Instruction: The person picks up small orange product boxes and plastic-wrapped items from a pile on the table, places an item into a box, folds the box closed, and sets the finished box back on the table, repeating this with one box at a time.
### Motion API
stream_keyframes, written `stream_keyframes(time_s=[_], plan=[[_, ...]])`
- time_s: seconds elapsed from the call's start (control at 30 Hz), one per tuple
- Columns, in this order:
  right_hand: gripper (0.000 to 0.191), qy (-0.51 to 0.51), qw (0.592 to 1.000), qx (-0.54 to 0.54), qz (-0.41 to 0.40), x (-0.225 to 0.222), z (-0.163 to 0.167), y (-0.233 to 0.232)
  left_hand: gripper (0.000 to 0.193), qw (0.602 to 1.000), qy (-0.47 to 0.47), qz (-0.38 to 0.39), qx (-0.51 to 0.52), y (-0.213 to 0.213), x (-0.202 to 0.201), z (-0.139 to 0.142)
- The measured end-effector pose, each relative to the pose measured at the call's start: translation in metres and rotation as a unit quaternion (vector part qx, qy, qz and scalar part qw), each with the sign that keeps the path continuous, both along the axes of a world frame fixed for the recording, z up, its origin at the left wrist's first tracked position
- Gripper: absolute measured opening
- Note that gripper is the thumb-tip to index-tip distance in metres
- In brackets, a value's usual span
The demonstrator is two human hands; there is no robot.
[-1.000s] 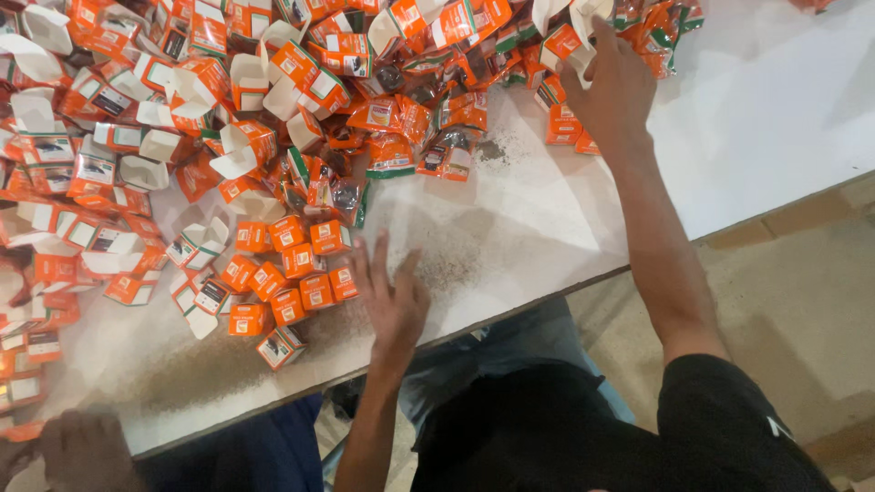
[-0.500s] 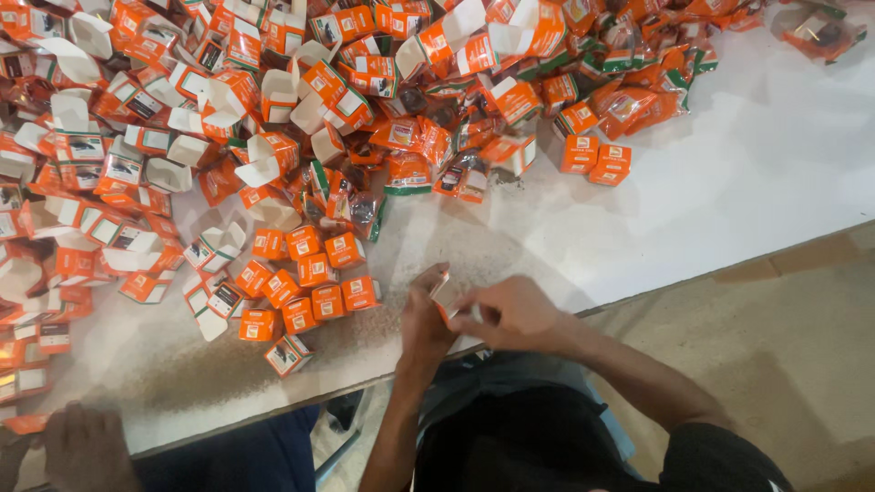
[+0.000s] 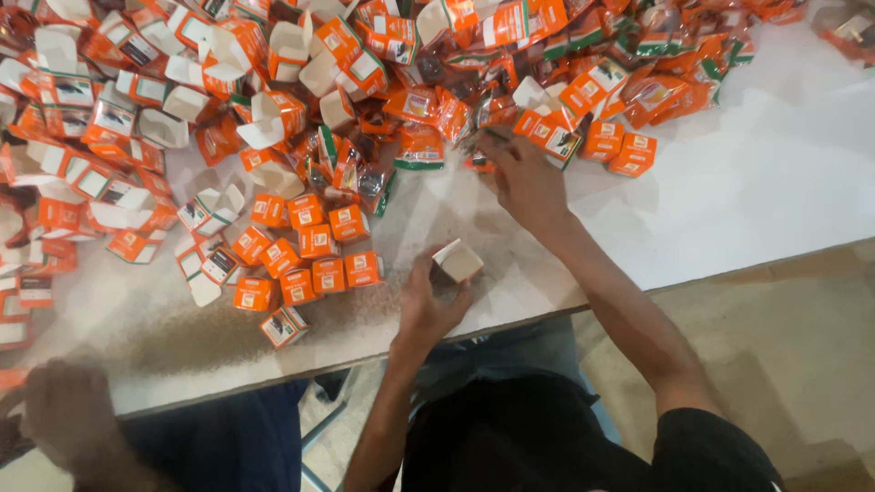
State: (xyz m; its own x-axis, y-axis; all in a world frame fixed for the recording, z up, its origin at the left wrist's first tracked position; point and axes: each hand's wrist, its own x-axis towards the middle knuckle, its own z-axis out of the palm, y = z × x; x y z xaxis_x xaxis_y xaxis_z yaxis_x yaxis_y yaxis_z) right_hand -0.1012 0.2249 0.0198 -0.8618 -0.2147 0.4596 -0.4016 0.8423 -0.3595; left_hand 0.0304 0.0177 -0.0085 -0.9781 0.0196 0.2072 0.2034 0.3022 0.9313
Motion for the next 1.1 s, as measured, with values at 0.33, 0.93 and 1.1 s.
stream_keyframes(time_s=[0.33, 0.93, 1.1], plan=[[0.022, 0.002, 0.922, -0.386, -0.022, 0.158, 0.018, -0.024, 0.081, 0.994, 0.007, -0.092, 0.053, -0.003, -0.001, -0.003], [0.032, -0.262, 0.943, 0.164, 0.121, 0.109, 0.064, -0.005, 0.081, 0.98, 0.136, -0.105, -0.097, -0.002, -0.004, 0.001], [0.054, -0.196, 0.96, 0.11, 0.17, 0.127, 0.074, -0.001, 0.08, 0.99, 0.019, -0.106, -0.094, -0.002, -0.003, 0.003]])
